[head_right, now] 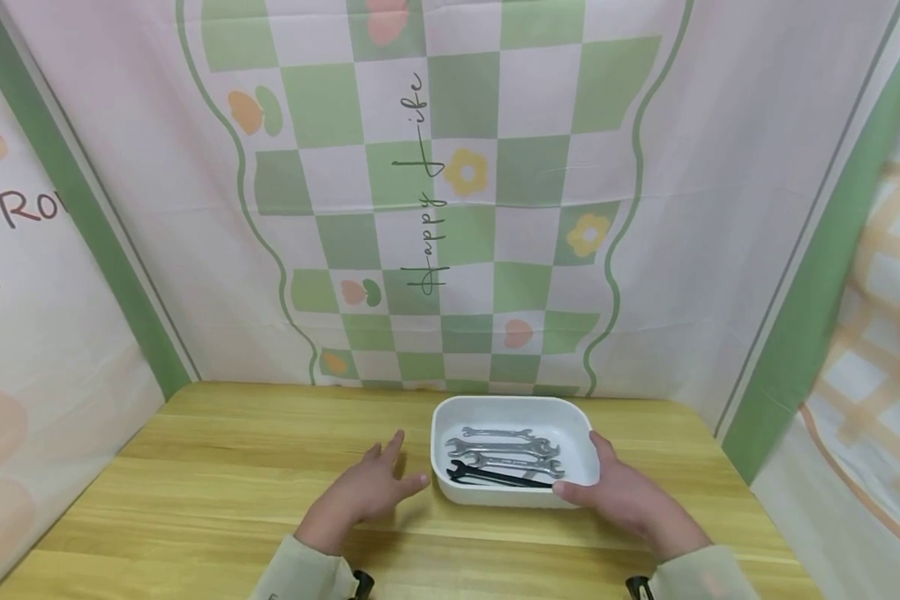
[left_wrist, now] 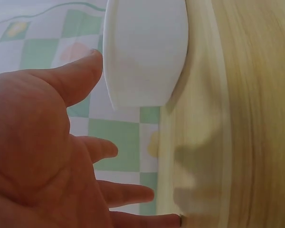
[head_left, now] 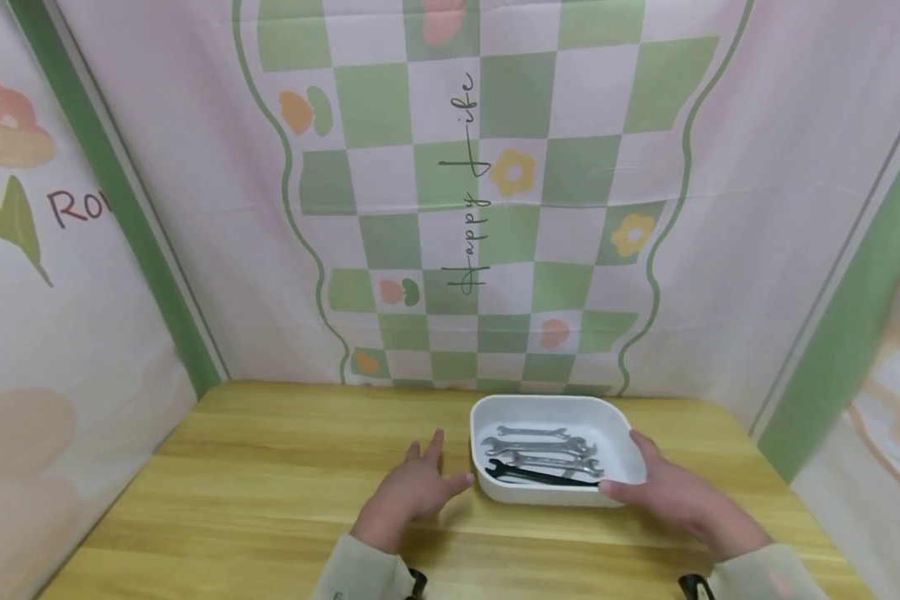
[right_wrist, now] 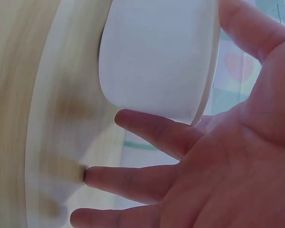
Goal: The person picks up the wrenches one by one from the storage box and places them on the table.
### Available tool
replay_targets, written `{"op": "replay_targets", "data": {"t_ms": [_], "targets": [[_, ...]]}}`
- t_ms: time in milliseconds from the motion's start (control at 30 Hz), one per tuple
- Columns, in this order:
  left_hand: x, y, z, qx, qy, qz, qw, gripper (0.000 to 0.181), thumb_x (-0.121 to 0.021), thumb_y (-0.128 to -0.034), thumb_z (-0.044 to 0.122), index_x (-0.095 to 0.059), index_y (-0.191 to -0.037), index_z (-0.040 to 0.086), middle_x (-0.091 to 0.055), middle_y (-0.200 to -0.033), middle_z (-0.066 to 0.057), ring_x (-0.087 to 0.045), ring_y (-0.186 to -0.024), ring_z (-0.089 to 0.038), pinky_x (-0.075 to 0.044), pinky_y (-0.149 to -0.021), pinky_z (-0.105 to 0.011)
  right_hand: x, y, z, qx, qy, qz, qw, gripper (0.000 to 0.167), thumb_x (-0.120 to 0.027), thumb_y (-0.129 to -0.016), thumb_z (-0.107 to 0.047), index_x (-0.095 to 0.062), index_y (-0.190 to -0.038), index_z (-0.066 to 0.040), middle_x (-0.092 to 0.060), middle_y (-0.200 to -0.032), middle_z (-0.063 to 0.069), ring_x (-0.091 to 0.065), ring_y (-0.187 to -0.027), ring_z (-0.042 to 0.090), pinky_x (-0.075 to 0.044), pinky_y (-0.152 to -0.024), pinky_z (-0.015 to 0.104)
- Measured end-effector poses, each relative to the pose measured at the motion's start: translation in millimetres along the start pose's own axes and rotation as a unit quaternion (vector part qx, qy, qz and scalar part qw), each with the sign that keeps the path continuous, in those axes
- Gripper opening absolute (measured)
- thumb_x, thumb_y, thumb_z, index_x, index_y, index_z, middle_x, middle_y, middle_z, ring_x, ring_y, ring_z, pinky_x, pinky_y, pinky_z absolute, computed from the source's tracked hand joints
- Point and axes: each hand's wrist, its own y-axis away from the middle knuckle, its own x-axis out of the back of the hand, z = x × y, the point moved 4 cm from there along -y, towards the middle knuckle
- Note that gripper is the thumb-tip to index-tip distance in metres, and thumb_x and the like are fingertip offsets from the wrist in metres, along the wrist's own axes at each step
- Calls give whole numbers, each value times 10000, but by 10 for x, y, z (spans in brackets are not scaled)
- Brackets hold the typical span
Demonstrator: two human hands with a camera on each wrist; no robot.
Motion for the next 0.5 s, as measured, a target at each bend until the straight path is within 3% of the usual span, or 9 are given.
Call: {"op": "replay_targets", "data": {"t_ms": [500], "targets": [[100,49,-28,-96,141,-196,9997,917,-649,-903,573,-249,-1592,118,-260,-1532,-348,-366,-1293,-584,-320,-999,-717,-190,-75,-191,156,45,39,9999,1171,-770,-845,-473,-18,-1518,120,-347,-1376,485,-461,-1196,575,-349,-989,682]]}}
